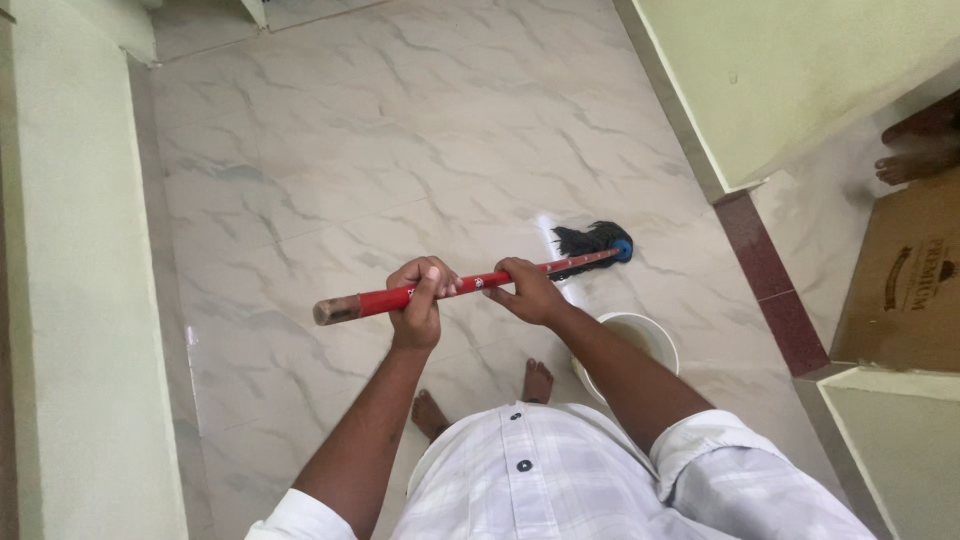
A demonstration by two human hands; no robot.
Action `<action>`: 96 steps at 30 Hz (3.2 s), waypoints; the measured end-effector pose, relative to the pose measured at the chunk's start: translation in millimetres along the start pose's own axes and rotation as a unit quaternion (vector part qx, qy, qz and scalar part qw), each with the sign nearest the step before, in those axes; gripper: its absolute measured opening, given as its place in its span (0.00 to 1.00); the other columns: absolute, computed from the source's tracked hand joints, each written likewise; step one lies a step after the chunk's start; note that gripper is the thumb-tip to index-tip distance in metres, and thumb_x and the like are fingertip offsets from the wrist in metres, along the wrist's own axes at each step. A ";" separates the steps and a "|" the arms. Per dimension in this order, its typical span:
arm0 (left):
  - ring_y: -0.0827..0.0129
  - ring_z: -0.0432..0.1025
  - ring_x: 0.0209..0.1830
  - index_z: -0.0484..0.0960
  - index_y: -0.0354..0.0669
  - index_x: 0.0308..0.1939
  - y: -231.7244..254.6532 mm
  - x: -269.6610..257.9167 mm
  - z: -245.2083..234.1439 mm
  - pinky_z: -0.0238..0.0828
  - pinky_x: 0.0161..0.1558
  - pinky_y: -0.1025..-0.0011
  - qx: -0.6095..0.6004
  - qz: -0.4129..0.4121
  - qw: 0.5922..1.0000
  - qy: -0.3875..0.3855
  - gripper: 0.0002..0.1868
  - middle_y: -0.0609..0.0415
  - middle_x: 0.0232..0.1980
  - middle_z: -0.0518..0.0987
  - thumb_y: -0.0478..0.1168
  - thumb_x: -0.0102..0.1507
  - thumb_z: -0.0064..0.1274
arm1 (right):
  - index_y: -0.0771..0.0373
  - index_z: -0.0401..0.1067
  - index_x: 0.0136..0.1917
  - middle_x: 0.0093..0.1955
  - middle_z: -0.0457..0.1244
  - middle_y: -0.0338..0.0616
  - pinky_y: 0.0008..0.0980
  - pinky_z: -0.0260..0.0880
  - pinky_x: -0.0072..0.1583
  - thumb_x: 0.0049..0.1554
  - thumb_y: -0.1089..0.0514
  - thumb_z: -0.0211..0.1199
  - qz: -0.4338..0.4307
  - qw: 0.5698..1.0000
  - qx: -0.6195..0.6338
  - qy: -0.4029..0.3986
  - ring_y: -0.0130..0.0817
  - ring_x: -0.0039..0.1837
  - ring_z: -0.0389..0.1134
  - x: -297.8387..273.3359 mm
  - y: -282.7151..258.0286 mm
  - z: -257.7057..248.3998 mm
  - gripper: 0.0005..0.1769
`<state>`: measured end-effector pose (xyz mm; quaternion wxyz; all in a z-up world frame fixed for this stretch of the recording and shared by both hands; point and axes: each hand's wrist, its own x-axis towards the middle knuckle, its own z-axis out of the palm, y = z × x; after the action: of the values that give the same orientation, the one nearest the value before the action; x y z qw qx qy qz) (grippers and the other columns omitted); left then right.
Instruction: The person dips a mop into a bucket of water and then mops the tiled floor, moving from one area of the room to another while holding the mop handle with both hands.
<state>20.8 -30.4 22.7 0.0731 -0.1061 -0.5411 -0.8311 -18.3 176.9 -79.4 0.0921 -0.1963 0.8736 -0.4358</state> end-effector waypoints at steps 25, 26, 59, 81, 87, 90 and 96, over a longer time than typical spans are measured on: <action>0.60 0.64 0.75 0.76 0.38 0.38 -163.3 -9.6 148.4 0.60 0.72 0.62 0.053 -0.207 0.954 -0.211 0.08 0.51 0.54 0.81 0.38 0.70 0.51 | 0.64 0.68 0.65 0.67 0.60 0.61 0.47 0.61 0.65 0.48 0.44 0.77 0.150 0.972 -0.152 0.098 0.55 0.70 0.58 -104.3 207.5 -107.9 0.38; 0.61 0.64 0.75 0.75 0.39 0.37 -167.1 -5.3 149.2 0.60 0.72 0.63 0.052 -0.212 0.955 -0.201 0.08 0.52 0.55 0.81 0.38 0.70 0.51 | 0.63 0.66 0.67 0.69 0.57 0.61 0.47 0.60 0.65 0.49 0.44 0.76 0.174 0.970 -0.142 0.088 0.55 0.71 0.57 -104.4 207.8 -109.1 0.40; 0.62 0.78 0.41 0.74 0.41 0.33 110.9 -46.2 -44.4 0.77 0.59 0.55 0.070 0.000 0.994 -0.086 0.15 0.53 0.33 0.77 0.46 0.69 0.57 | 0.58 0.71 0.56 0.47 0.69 0.51 0.52 0.71 0.52 0.58 0.35 0.60 0.145 0.972 -0.146 -0.111 0.52 0.51 0.72 -34.8 -110.6 29.7 0.26; 0.65 0.73 0.41 0.70 0.39 0.33 36.7 -47.3 -35.0 0.75 0.53 0.61 0.092 -0.065 0.993 -0.020 0.14 0.52 0.34 0.75 0.41 0.73 0.41 | 0.55 0.67 0.61 0.55 0.66 0.53 0.53 0.71 0.54 0.62 0.33 0.54 0.175 0.965 -0.178 -0.075 0.55 0.54 0.71 -61.8 -36.4 30.5 0.27; 0.67 0.77 0.52 0.80 0.33 0.39 -26.3 -44.5 17.7 0.75 0.57 0.66 0.132 -0.150 0.974 -0.106 0.13 0.50 0.43 0.83 0.40 0.72 0.45 | 0.56 0.69 0.59 0.60 0.64 0.51 0.51 0.67 0.61 0.59 0.42 0.59 0.251 0.956 -0.152 -0.028 0.52 0.63 0.66 -88.9 43.2 -4.1 0.21; 0.70 0.75 0.50 0.84 0.36 0.43 -48.3 -45.8 49.0 0.73 0.56 0.68 0.175 -0.208 0.951 -0.146 0.12 0.51 0.46 0.84 0.40 0.70 0.48 | 0.59 0.70 0.57 0.63 0.64 0.53 0.49 0.66 0.64 0.58 0.49 0.62 0.293 0.948 -0.121 0.016 0.53 0.65 0.66 -103.0 96.1 -15.5 0.17; 0.74 0.74 0.54 0.82 0.38 0.42 -57.5 -42.0 84.6 0.71 0.59 0.71 0.180 -0.264 0.929 -0.185 0.08 0.55 0.57 0.83 0.40 0.67 0.53 | 0.61 0.69 0.58 0.65 0.62 0.54 0.48 0.66 0.65 0.56 0.52 0.64 0.312 0.941 -0.131 0.028 0.54 0.66 0.65 -121.3 168.3 -29.6 0.19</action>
<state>56.0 70.5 -5.7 -0.2321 -0.0962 -0.6940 -0.6747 37.6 341.1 -197.0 0.1725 0.0875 0.9426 -0.2723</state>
